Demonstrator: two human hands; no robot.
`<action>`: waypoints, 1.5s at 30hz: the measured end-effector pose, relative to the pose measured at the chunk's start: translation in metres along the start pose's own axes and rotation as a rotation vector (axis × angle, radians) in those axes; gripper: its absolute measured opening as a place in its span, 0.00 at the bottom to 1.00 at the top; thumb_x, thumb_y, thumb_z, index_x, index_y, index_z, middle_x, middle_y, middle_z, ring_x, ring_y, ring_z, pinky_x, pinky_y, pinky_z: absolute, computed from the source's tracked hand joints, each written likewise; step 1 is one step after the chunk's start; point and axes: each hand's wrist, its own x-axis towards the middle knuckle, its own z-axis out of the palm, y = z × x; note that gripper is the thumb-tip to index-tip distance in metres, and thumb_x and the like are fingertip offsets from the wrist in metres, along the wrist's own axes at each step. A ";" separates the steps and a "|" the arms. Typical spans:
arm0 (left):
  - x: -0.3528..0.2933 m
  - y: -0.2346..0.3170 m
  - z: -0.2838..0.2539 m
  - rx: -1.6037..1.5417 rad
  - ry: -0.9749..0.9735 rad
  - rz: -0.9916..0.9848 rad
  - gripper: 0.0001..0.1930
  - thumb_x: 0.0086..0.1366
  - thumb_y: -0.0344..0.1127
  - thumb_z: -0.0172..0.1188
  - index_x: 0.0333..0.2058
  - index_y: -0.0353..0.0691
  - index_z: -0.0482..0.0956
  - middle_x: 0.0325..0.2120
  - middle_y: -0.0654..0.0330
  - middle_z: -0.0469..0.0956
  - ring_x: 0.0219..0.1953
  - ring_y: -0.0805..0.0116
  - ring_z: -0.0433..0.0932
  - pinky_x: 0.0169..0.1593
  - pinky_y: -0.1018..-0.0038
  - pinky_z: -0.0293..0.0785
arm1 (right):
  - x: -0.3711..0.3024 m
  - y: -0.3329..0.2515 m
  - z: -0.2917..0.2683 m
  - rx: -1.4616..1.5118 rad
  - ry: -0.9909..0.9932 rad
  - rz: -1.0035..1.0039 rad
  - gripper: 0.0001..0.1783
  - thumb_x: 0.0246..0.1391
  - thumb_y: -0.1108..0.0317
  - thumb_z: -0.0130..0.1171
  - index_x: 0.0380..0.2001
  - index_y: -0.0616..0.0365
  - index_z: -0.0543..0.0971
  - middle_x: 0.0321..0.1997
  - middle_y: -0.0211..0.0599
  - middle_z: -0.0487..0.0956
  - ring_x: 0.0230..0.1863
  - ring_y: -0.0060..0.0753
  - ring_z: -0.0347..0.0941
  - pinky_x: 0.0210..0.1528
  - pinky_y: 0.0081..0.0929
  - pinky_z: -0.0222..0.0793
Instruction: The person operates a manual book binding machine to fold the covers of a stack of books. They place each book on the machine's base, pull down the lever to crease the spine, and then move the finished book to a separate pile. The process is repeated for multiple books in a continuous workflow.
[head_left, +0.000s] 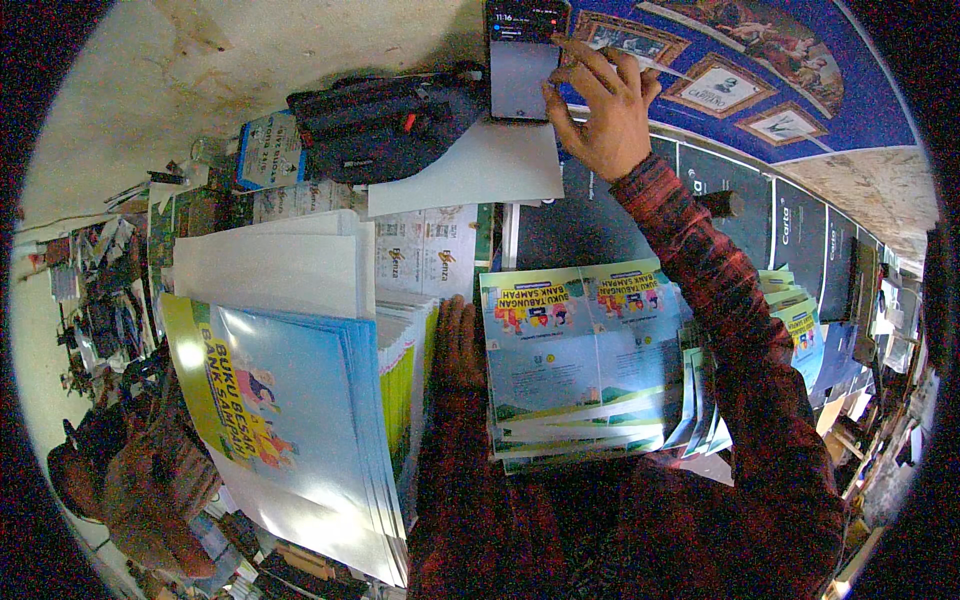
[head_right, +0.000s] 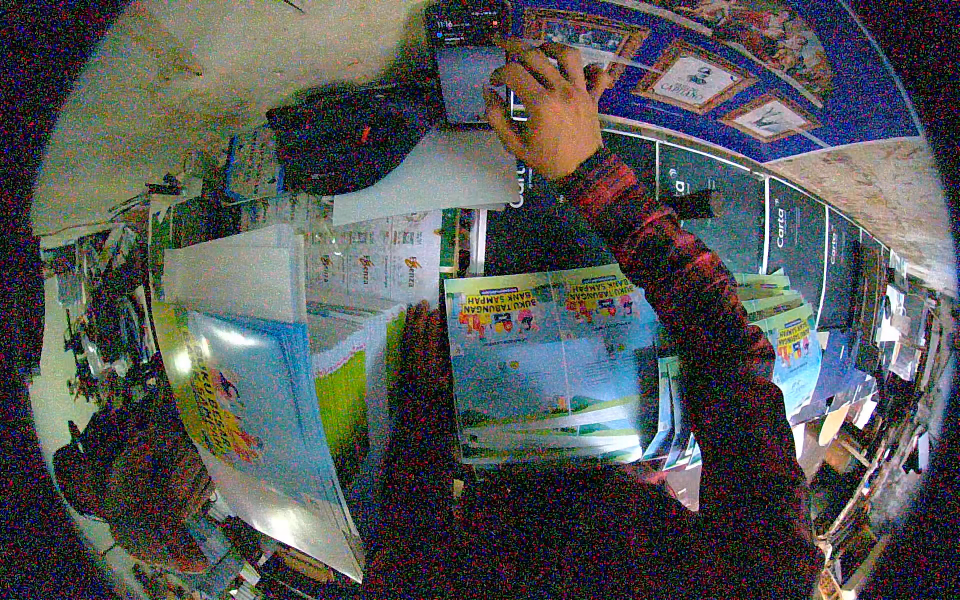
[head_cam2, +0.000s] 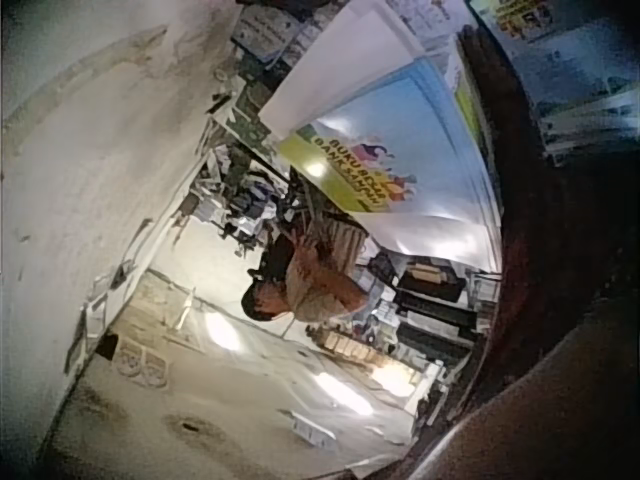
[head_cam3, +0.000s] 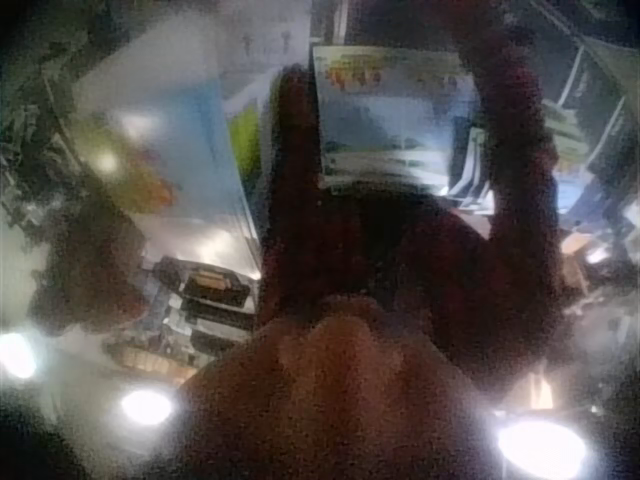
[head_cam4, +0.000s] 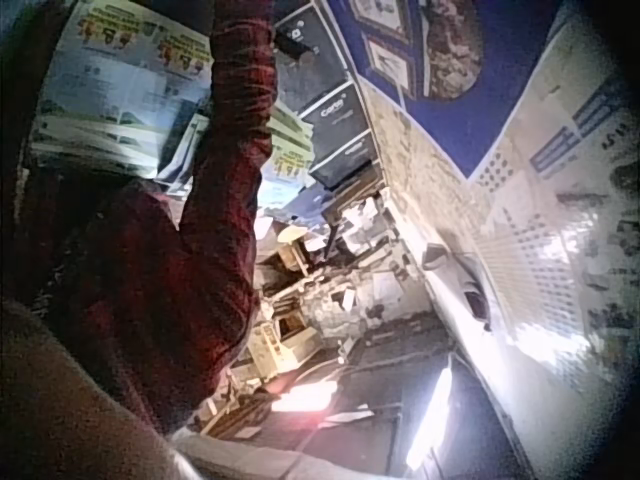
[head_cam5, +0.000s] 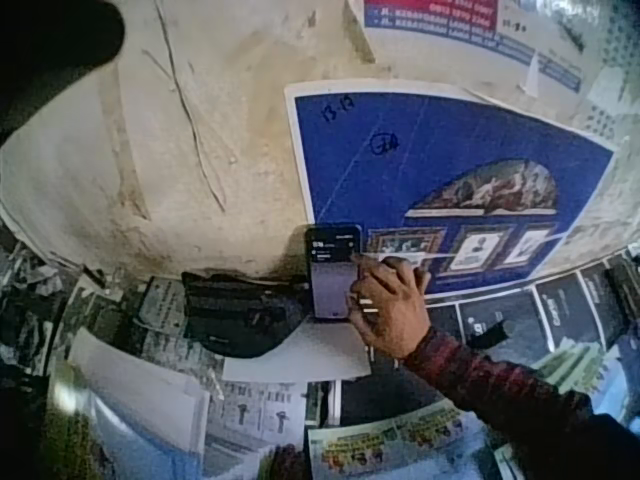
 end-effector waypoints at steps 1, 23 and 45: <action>0.000 0.002 -0.002 0.004 -0.006 -0.004 0.25 0.65 0.31 0.49 0.59 0.28 0.62 0.63 0.39 0.57 0.67 0.39 0.53 0.69 0.50 0.49 | 0.000 0.000 0.000 0.007 -0.001 -0.001 0.10 0.46 0.60 0.64 0.34 0.45 0.80 0.58 0.24 0.74 0.54 0.41 0.66 0.53 0.51 0.53; 0.009 0.026 -0.025 -0.160 0.097 -0.055 0.23 0.65 0.28 0.48 0.59 0.28 0.63 0.62 0.40 0.58 0.67 0.40 0.54 0.69 0.51 0.50 | -0.006 0.012 0.008 0.048 -0.002 -0.027 0.15 0.46 0.55 0.62 0.39 0.42 0.78 0.57 0.26 0.73 0.58 0.45 0.63 0.53 0.64 0.53; -0.005 -0.012 0.027 -0.084 0.078 -0.052 0.23 0.66 0.31 0.48 0.58 0.29 0.63 0.63 0.40 0.57 0.66 0.40 0.54 0.69 0.50 0.50 | -0.002 0.005 0.004 0.007 0.013 -0.004 0.11 0.46 0.60 0.64 0.35 0.44 0.80 0.58 0.21 0.74 0.53 0.40 0.67 0.54 0.50 0.55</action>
